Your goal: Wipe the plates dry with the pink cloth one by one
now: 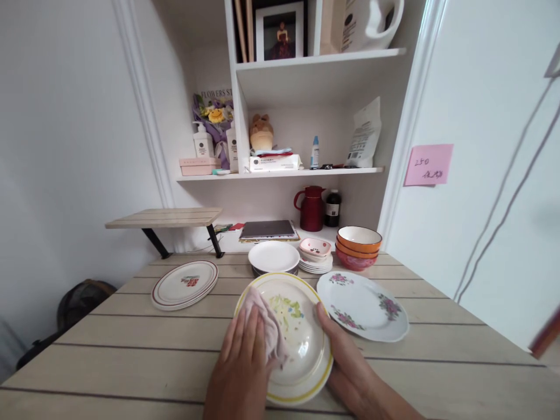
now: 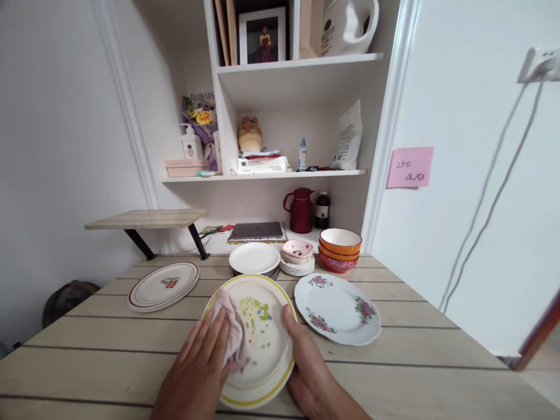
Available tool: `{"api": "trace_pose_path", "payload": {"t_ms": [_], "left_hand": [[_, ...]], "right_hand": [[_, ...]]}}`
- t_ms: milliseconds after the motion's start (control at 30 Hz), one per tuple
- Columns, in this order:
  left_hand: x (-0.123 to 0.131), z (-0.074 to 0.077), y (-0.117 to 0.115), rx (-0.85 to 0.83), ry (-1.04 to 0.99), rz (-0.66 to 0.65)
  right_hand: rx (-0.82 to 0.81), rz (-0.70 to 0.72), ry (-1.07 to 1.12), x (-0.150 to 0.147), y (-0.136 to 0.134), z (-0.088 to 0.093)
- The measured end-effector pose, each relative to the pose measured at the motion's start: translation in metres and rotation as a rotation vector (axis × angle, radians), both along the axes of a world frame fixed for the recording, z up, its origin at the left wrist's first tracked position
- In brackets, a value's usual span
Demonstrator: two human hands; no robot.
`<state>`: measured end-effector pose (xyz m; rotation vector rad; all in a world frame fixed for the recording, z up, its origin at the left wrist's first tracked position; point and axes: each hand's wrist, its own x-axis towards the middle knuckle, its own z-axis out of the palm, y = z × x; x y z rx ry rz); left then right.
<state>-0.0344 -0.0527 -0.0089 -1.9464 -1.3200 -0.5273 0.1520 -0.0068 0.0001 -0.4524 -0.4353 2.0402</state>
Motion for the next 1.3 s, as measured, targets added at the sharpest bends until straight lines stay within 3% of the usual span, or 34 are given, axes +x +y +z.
{"api": "trace_pose_path", "payload": {"t_ms": [100, 200, 400, 533, 667, 767, 867, 967, 1067, 1300], "left_hand": [[0.008, -0.013, -0.009, -0.007, 0.029, -0.115], [0.020, -0.015, -0.009, -0.120, 0.002, -0.180], [0.037, 0.007, 0.011, -0.353, -0.086, -0.128], [0.036, 0.024, 0.028, -0.304, -0.126, -0.099], [0.021, 0.033, 0.030, -0.237, -0.122, 0.068], [0.009, 0.024, 0.020, -0.181, -0.041, 0.089], [0.006, 0.001, 0.007, -0.077, 0.043, 0.032], [0.013, -0.021, -0.004, 0.004, 0.049, -0.058], [0.026, -0.027, -0.007, -0.020, -0.002, -0.126], [0.049, 0.006, 0.005, -0.321, -0.100, -0.199]], "right_hand": [[0.004, -0.005, -0.001, 0.000, -0.001, 0.000], [0.030, -0.007, -0.033, 0.001, -0.004, 0.001], [0.122, 0.043, -0.053, -0.002, -0.008, 0.001], [0.085, 0.015, -0.065, -0.003, -0.003, -0.003], [0.047, -0.029, -0.057, -0.001, 0.002, -0.003], [0.015, -0.047, -0.038, 0.001, 0.005, -0.004], [-0.010, -0.058, -0.064, 0.001, 0.006, -0.005], [-0.003, -0.057, -0.076, 0.000, 0.005, -0.005], [0.018, -0.026, -0.066, -0.001, 0.001, -0.005], [0.074, 0.051, -0.067, -0.001, -0.006, -0.001]]}}
